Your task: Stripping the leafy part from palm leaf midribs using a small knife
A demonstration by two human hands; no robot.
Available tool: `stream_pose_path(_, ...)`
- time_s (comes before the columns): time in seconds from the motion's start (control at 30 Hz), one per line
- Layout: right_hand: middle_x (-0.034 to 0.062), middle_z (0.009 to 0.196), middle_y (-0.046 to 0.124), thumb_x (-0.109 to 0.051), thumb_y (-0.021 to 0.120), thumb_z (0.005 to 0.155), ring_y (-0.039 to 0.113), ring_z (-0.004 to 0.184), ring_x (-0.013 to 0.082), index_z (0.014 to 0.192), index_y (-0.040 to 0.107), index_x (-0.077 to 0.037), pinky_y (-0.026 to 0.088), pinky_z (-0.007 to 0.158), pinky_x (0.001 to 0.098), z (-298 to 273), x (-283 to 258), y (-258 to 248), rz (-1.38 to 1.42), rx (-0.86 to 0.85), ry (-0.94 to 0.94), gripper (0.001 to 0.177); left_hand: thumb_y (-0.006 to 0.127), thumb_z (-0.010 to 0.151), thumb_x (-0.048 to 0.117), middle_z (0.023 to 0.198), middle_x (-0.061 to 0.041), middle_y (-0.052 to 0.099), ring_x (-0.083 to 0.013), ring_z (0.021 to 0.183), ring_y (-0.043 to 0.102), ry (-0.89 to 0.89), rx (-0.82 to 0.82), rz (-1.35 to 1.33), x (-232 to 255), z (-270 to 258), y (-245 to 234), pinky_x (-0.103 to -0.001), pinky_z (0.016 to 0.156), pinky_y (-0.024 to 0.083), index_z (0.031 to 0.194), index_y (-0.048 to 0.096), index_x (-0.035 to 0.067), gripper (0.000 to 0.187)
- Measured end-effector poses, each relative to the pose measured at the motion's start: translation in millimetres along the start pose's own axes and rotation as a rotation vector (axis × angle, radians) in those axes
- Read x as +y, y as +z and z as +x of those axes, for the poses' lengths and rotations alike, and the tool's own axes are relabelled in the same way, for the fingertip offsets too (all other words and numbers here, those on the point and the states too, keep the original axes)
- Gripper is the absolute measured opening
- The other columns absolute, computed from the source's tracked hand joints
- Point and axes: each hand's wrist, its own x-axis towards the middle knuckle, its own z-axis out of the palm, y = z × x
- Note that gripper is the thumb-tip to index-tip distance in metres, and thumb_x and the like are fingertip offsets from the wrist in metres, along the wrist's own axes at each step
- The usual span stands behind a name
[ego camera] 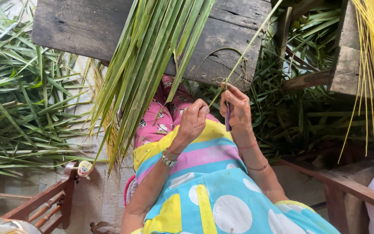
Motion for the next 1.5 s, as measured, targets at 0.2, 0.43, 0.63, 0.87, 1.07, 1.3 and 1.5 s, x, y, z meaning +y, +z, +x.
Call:
stream_pose_path(0.2,0.0137,0.076,0.059,-0.014,0.065,0.101,0.053,0.045,0.0218,0.129,0.067,-0.005,0.04,0.032,0.0306,46.7,-1.3,-19.5,0.061,0.048,-0.015,0.03,0.053,0.101,0.034,0.089,-0.016,0.072,-0.0432,0.096,0.069,-0.063,-0.017,0.096,-22.2,-24.7,-25.9,-0.054,0.086,0.05,0.095,0.065,0.019,0.019)
stream_pose_path(0.43,0.0109,0.072,0.063,-0.014,0.065,0.101,0.059,0.044,0.0188,0.132,0.066,-0.005,0.045,0.031,0.029,16.3,3.8,24.8,0.028,0.061,0.025,0.032,0.04,0.106,0.025,0.081,-0.016,0.07,-0.0356,0.08,0.072,-0.213,0.019,0.327,17.4,-3.6,-37.0,-0.05,0.08,0.056,0.11,0.063,0.015,0.025)
stream_pose_path(0.63,0.0126,0.068,0.062,-0.01,0.068,0.096,0.058,0.041,0.0203,0.128,0.068,-0.001,0.047,0.03,0.0299,-5.0,29.3,38.9,0.031,0.016,0.041,0.033,0.041,0.103,0.03,0.092,-0.022,0.073,-0.0483,0.093,0.072,-0.132,0.112,0.263,42.6,21.2,-13.0,-0.06,0.086,0.055,0.105,0.062,0.015,0.026)
stream_pose_path(0.87,0.019,0.064,0.057,-0.001,0.066,0.091,0.054,0.039,0.0238,0.125,0.069,0.001,0.043,0.03,0.0329,-5.3,17.9,43.7,0.012,-0.056,0.062,0.034,0.047,0.101,0.032,0.086,-0.013,0.07,-0.0469,0.08,0.071,0.037,0.253,0.393,16.1,4.7,-15.7,-0.061,0.075,0.057,0.097,0.055,0.021,0.014)
stream_pose_path(1.07,0.0132,0.067,0.061,-0.002,0.064,0.093,0.057,0.044,0.0155,0.121,0.072,-0.001,0.049,0.037,0.0278,3.0,1.5,49.7,-0.055,-0.002,0.072,0.029,0.047,0.104,0.021,0.074,-0.009,0.066,-0.0358,0.072,0.072,0.081,0.232,0.307,24.5,-26.0,-39.0,-0.049,0.07,0.059,0.093,0.057,0.017,0.015)
stream_pose_path(1.3,0.013,0.077,0.062,-0.014,0.065,0.101,0.057,0.049,0.0234,0.125,0.068,-0.007,0.044,0.035,0.0324,38.8,4.5,4.5,0.015,0.01,0.029,0.025,0.051,0.102,0.038,0.083,-0.011,0.071,-0.0399,0.09,0.072,-0.013,0.113,0.409,4.4,-49.5,-59.3,-0.053,0.082,0.055,0.101,0.059,0.024,0.016)
stream_pose_path(1.5,0.0165,0.055,0.055,-0.006,0.064,0.093,0.053,0.033,0.0258,0.12,0.07,-0.005,0.044,0.028,0.0352,4.2,27.8,37.3,-0.021,0.01,0.035,0.027,0.045,0.1,0.042,0.084,-0.012,0.071,-0.0419,0.085,0.073,-0.044,0.118,0.399,14.8,10.0,-19.1,-0.055,0.083,0.057,0.104,0.053,0.027,0.017)
